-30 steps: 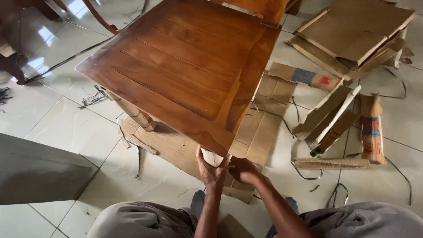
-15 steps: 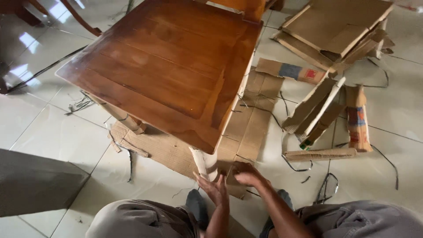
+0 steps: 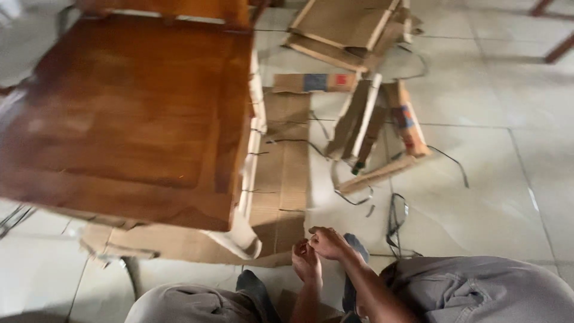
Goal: Securing cardboard packaging to the legs of a wooden chair using plastic ties
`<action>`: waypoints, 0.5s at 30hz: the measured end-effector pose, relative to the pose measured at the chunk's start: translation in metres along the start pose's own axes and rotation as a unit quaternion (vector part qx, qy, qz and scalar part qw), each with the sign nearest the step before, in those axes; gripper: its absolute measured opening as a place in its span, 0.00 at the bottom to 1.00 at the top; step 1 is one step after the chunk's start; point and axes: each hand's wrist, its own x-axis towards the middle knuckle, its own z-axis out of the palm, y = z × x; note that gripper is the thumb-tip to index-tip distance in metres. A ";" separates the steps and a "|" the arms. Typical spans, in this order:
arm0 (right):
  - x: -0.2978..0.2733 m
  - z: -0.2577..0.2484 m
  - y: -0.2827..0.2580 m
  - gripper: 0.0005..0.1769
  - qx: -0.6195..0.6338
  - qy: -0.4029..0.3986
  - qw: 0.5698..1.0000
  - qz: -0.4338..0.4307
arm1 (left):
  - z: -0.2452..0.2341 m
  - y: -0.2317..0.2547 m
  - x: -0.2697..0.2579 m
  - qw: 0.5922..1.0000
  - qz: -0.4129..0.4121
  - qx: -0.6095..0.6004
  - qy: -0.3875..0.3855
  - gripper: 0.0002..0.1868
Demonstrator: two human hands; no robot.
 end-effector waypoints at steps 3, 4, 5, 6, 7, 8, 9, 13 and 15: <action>-0.019 0.006 0.030 0.19 0.014 0.084 0.996 0.001 | 0.017 -0.001 -0.017 0.996 -0.055 -0.011 -0.067 0.13; -0.028 0.003 0.033 0.19 0.019 0.090 0.996 0.010 | 0.022 -0.006 -0.023 0.996 -0.052 -0.006 -0.077 0.13; -0.037 -0.001 0.035 0.20 0.027 0.085 0.995 0.048 | 0.027 -0.010 -0.029 0.995 -0.042 -0.007 -0.090 0.13; -0.046 -0.005 0.037 0.21 0.036 0.079 0.993 0.086 | 0.032 -0.014 -0.035 0.994 -0.032 -0.007 -0.104 0.13; -0.054 -0.008 0.040 0.21 0.040 0.083 0.991 0.093 | 0.035 -0.018 -0.041 0.993 -0.030 -0.003 -0.111 0.13; -0.061 -0.011 0.044 0.16 0.053 0.075 0.991 0.098 | 0.037 -0.022 -0.047 0.992 -0.018 -0.006 -0.125 0.14; -0.069 -0.011 0.047 0.14 0.067 0.065 0.990 0.103 | 0.038 -0.028 -0.052 0.990 -0.007 -0.008 -0.139 0.14; -0.077 0.007 0.085 0.19 0.034 0.097 0.990 0.097 | 0.041 -0.017 -0.070 0.993 0.053 -0.006 -0.102 0.13; -0.088 0.007 0.088 0.17 0.062 0.154 0.980 0.107 | 0.039 -0.006 -0.083 0.987 0.031 -0.078 -0.140 0.11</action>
